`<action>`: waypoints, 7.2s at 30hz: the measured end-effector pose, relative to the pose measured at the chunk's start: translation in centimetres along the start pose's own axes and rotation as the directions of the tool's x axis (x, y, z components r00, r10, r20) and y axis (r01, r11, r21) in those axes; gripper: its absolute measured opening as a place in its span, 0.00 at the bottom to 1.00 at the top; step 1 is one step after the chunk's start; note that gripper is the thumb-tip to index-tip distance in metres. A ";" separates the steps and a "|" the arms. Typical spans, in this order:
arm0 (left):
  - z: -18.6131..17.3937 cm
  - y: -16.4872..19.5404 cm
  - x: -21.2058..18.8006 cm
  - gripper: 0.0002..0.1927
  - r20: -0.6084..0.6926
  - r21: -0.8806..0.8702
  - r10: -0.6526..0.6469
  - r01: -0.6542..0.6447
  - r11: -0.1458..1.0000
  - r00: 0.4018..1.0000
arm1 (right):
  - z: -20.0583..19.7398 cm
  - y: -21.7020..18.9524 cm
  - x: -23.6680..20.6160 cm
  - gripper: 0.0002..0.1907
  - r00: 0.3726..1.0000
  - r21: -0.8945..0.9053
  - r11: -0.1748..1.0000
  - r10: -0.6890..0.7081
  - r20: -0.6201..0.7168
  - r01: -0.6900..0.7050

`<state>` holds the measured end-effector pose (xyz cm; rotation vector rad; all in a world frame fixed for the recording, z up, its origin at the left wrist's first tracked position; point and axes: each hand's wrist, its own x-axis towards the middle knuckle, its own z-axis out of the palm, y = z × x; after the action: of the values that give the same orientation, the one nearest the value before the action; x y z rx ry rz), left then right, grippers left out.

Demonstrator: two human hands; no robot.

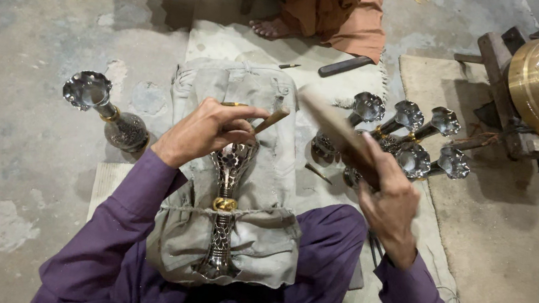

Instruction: The person sits on the workshop floor and decorates an ornate metal vase, holding a small punch against the vase surface with one hand and striking it with a wooden mallet in the other, repositioning the punch repeatedly to work the pattern around the vase body.

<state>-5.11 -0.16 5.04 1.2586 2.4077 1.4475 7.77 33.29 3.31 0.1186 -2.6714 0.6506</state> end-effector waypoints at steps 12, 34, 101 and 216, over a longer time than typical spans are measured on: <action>0.3 -0.3 -0.3 0.25 -0.019 0.000 -0.043 0.043 0.999 0.999 | 0.7 0.8 0.4 0.34 0.995 -0.036 0.995 -0.096 0.008 0.097; -0.3 0.1 -0.4 0.24 0.008 -0.027 -0.056 0.056 0.998 0.998 | 0.7 -0.1 0.1 0.35 0.985 0.012 0.985 -0.171 -0.013 0.171; 1.0 -0.3 -0.4 0.25 -0.032 -0.074 -0.028 0.026 0.997 0.999 | 2.6 -0.8 -3.4 0.40 0.985 -0.130 0.989 0.093 0.145 -0.074; 3.7 -4.7 -4.9 0.25 -0.385 -0.152 -0.040 -0.021 0.988 0.922 | -2.7 -8.4 8.5 0.35 0.900 -0.289 0.853 -0.420 0.116 0.435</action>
<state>-3.08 -1.86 -2.22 1.0019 2.4550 2.0002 2.29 27.17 12.37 0.6296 -2.6200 0.0852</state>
